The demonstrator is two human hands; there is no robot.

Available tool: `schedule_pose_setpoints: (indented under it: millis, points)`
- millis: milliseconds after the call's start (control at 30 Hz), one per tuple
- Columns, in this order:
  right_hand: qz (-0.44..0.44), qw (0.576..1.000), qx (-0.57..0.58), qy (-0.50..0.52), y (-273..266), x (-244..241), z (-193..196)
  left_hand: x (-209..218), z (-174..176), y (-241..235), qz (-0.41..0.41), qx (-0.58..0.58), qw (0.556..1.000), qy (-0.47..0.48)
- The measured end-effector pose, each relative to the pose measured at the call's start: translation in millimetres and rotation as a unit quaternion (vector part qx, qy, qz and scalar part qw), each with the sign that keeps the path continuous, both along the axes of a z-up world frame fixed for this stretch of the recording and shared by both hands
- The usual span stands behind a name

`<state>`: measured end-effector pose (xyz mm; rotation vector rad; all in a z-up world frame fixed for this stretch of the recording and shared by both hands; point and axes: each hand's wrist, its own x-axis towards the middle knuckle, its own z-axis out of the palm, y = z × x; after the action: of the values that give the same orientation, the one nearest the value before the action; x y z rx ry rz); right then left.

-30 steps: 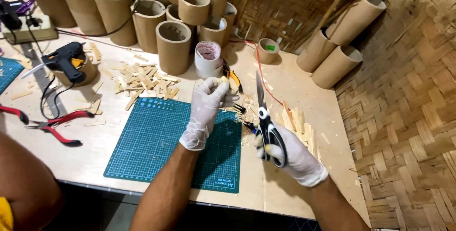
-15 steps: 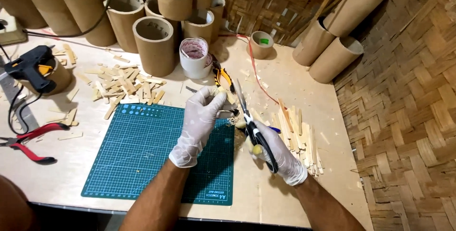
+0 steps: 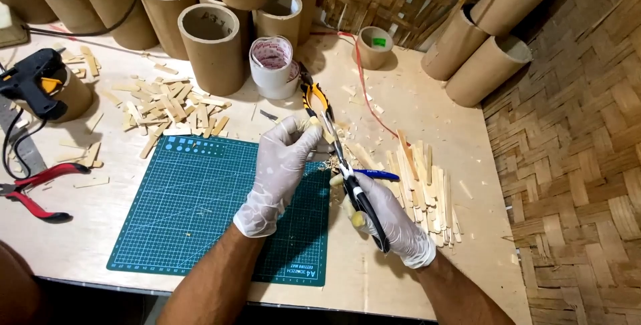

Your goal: Trimming and shaping small wooden strips using scissors and nippers on a cutting mat.

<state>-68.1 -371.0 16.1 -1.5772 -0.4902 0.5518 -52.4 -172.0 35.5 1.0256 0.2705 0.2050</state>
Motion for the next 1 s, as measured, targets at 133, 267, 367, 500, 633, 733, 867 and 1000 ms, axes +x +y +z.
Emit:
schedule_pose_setpoints:
  millis: [133, 267, 367, 500, 633, 733, 867, 1000]
  points:
    - [-0.002, 1.0, -0.011, 0.019, 1.9, -3.0, -0.4, -0.3, -2.2, 0.6, -0.004, 0.007, 1.0, 0.003]
    - [-0.003, 0.999, -0.009, 0.032, -0.2, -3.6, -4.1, 1.5, -5.5, -1.7, 0.002, 0.014, 1.0, -0.005]
    - [-0.007, 0.999, -0.007, 0.039, 0.7, -1.0, -4.8, -0.5, 1.8, -4.8, 0.01, 0.024, 1.0, -0.015]
    - [-0.027, 0.998, -0.036, 0.039, -0.2, -2.7, -8.6, 1.3, -2.5, -8.1, 0.015, 0.053, 0.998, -0.014]
    - [-0.049, 0.997, -0.058, 0.027, -1.1, 2.6, -21.5, 4.4, -11.7, -9.9, 0.017, 0.063, 0.998, -0.013]
    - [-0.076, 0.992, -0.097, 0.002, -3.9, 7.9, -23.6, 7.3, -17.4, -9.9, 0.017, 0.072, 0.997, -0.01]
    - [-0.12, 0.981, -0.151, -0.027, -3.2, 9.8, -23.1, 4.1, -6.8, -10.0, 0.013, 0.081, 0.997, -0.006]
    - [-0.129, 0.976, -0.172, -0.035, 3.4, 3.8, -2.0, -3.4, 14.0, -14.2, 0.016, 0.081, 0.997, -0.004]
